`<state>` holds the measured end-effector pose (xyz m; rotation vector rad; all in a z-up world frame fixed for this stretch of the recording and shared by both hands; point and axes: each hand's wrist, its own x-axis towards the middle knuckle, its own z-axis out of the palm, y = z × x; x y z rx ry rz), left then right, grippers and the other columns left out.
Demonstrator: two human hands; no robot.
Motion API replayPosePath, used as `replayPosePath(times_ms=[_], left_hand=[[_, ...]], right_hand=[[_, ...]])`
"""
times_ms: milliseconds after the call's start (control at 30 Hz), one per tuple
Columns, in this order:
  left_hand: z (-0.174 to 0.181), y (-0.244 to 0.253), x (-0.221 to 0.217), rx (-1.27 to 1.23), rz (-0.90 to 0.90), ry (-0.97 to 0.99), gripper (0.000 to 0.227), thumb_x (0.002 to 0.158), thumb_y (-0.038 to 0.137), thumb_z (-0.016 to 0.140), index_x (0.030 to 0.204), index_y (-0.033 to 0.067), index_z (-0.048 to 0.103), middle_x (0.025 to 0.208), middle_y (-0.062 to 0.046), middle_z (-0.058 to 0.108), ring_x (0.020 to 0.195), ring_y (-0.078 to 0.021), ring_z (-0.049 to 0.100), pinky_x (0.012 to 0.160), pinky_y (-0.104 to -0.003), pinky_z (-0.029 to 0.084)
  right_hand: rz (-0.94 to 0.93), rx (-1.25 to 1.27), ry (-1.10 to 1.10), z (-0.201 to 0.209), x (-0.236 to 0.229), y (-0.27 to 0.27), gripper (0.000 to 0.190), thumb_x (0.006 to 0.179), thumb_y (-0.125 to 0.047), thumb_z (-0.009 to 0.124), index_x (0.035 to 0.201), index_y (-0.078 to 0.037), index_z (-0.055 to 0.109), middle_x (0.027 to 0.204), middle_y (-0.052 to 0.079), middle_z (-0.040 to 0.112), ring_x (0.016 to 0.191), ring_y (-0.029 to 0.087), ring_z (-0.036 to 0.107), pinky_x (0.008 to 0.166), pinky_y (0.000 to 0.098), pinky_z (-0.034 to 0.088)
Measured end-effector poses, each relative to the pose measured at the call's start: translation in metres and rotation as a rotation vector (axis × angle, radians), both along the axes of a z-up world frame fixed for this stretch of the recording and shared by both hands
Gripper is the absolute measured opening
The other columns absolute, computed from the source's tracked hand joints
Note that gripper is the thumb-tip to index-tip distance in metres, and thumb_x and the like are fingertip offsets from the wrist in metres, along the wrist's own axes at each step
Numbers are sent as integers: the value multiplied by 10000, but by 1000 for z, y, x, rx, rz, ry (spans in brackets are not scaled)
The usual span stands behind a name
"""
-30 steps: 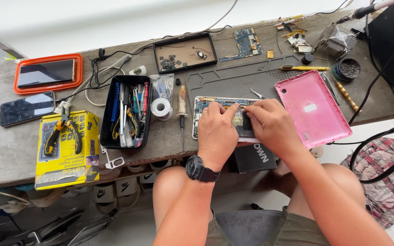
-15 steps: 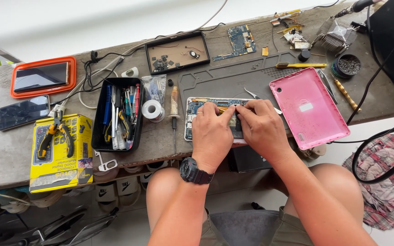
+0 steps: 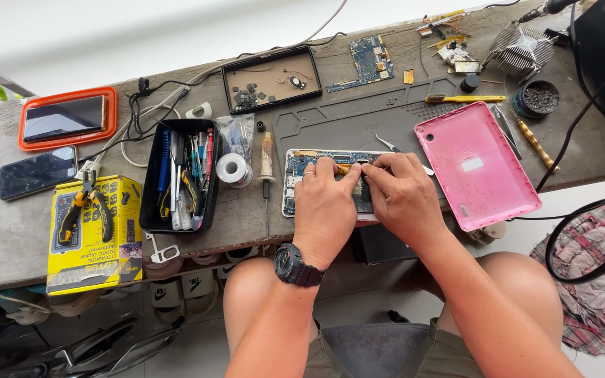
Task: Disassembling a tablet by prying off the back cover and then performing soldering repairs on the internal motherboard.
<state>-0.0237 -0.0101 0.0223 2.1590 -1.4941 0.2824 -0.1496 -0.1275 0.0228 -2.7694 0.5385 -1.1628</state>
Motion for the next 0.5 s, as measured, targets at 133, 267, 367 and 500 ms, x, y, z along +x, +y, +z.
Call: replayPosePath(times_ms=[133, 267, 367, 500], left_hand=[[2, 1, 0, 15, -1, 11, 405, 1004, 84, 553, 1259, 256, 816, 1093, -70, 523, 1056, -393, 669, 722, -484, 557], [4, 2, 1, 16, -5, 25, 398, 1005, 93, 554, 1259, 260, 810, 1098, -66, 520, 1071, -391, 665, 728, -481, 558], [1, 2, 2, 6, -2, 35, 398, 990, 100, 561, 1258, 260, 809, 1097, -62, 517, 1080, -385, 664, 735, -472, 556], [2, 2, 1, -5, 10, 37, 408, 981, 107, 562, 1273, 262, 801, 1104, -62, 514, 1084, -377, 662, 738, -469, 558]], right_hand=[[2, 12, -8, -4, -1, -2, 114, 1008, -118, 767, 1090, -141, 842, 1028, 59, 667, 979, 285, 693, 840, 393, 618], [-4, 28, -20, -5, -2, -1, 119, 1013, -130, 769, 1106, -137, 843, 1035, 60, 685, 991, 289, 706, 843, 401, 623], [-10, 31, -26, -8, -3, -2, 149, 1022, -135, 759, 1143, -130, 845, 1039, 66, 691, 996, 293, 710, 849, 404, 623], [-24, 23, -16, -9, -3, -2, 176, 1011, -138, 766, 1166, -123, 848, 1048, 75, 690, 1002, 293, 706, 860, 412, 621]])
